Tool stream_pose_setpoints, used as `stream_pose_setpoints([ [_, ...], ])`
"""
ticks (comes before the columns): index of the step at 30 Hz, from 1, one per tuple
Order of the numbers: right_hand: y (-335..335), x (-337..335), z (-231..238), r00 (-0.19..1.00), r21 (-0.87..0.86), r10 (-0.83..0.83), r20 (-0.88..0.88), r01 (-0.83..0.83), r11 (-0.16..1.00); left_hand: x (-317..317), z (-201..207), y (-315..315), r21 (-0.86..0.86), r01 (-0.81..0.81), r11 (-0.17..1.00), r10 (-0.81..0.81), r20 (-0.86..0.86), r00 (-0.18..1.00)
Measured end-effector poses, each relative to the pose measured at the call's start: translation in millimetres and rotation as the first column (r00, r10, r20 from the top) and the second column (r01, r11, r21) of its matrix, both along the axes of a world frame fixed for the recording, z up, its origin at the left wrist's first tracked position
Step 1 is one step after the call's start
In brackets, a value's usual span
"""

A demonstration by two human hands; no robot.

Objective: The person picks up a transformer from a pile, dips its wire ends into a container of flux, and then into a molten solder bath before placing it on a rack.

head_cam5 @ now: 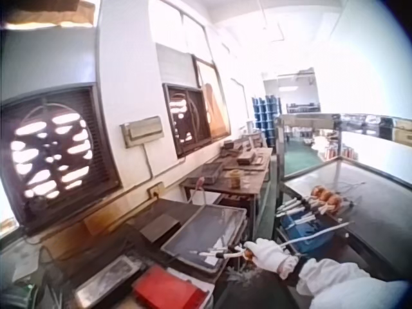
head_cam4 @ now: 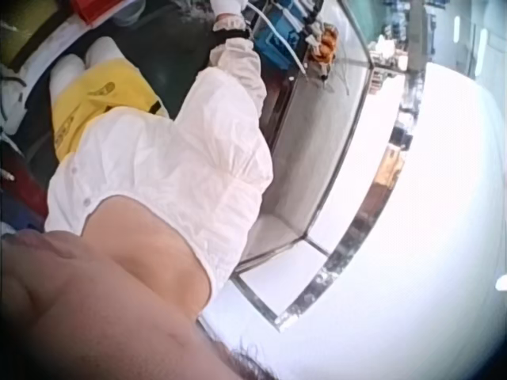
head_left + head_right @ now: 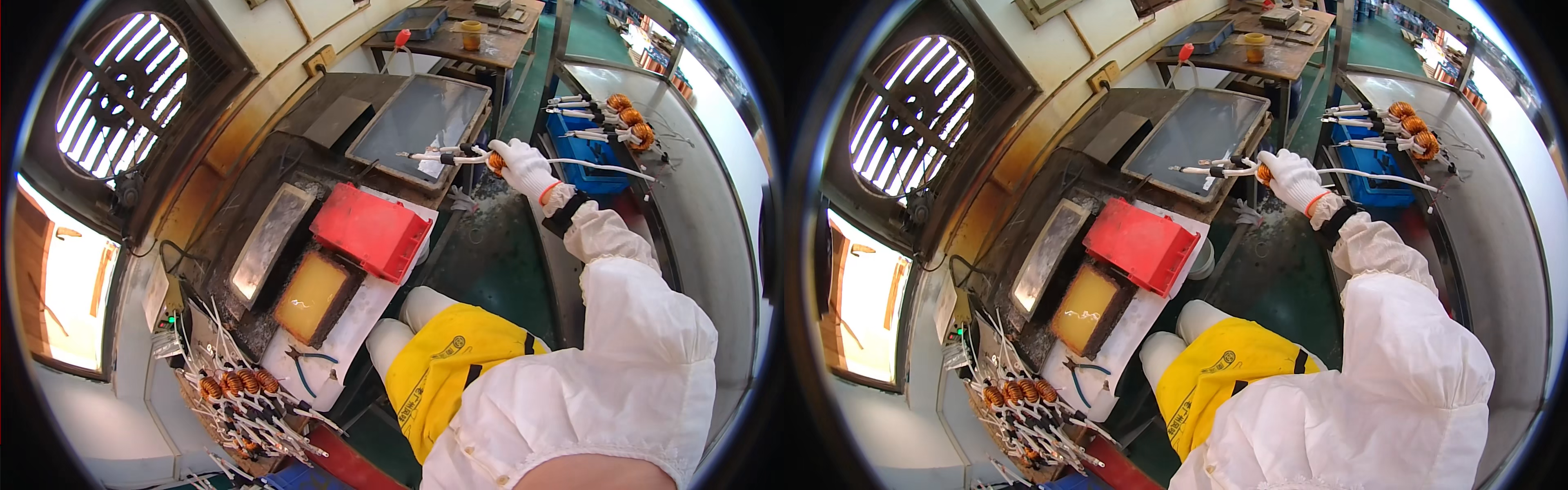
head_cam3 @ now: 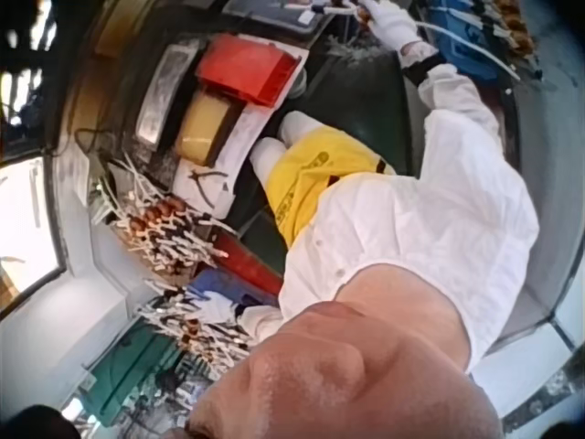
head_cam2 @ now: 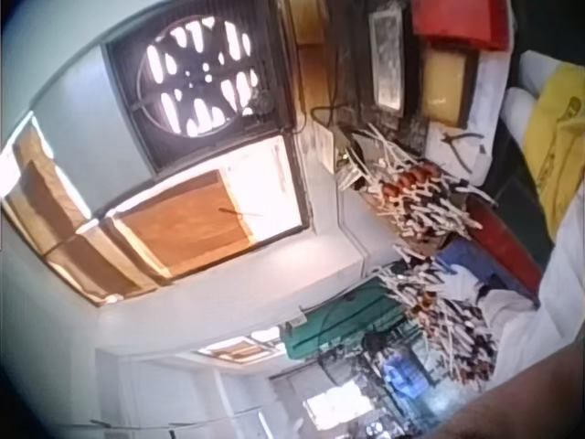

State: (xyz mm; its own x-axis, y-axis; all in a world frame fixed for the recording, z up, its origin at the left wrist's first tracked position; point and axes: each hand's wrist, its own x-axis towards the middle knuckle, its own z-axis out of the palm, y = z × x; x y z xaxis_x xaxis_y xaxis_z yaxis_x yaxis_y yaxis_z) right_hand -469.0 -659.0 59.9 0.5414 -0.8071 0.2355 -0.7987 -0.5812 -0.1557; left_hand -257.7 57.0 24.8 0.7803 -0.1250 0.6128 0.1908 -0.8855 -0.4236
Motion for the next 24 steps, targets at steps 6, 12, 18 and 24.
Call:
stream_pose_setpoints([
  [6, -7.9, 8.4, -6.0, 0.999, -0.07, 0.028, -0.043, -0.031, 0.997, 1.9, -4.2, 9.3, -0.063, -0.033, 0.997, 0.028, -0.073, 0.997],
  [12, -14.0, 12.7, -9.0, 0.997, -0.077, 0.048, -0.065, -0.053, 0.996, 0.3, -3.2, 3.7, -0.038, -0.049, 0.998, 0.047, -0.047, 0.998],
  [18, -7.2, -2.4, 6.3, 0.999, -0.04, 0.027, -0.018, -0.028, 0.999, 7.0, -17.0, 21.2, 0.05, 0.0, 0.999, -0.002, 0.025, 1.0],
  [24, 8.9, -56.3, 33.4, 0.995, -0.027, -0.003, 0.102, 0.006, 1.0, 5.7, -16.7, 25.3, 0.026, 0.058, 0.998, -0.06, 0.056, 0.997],
])
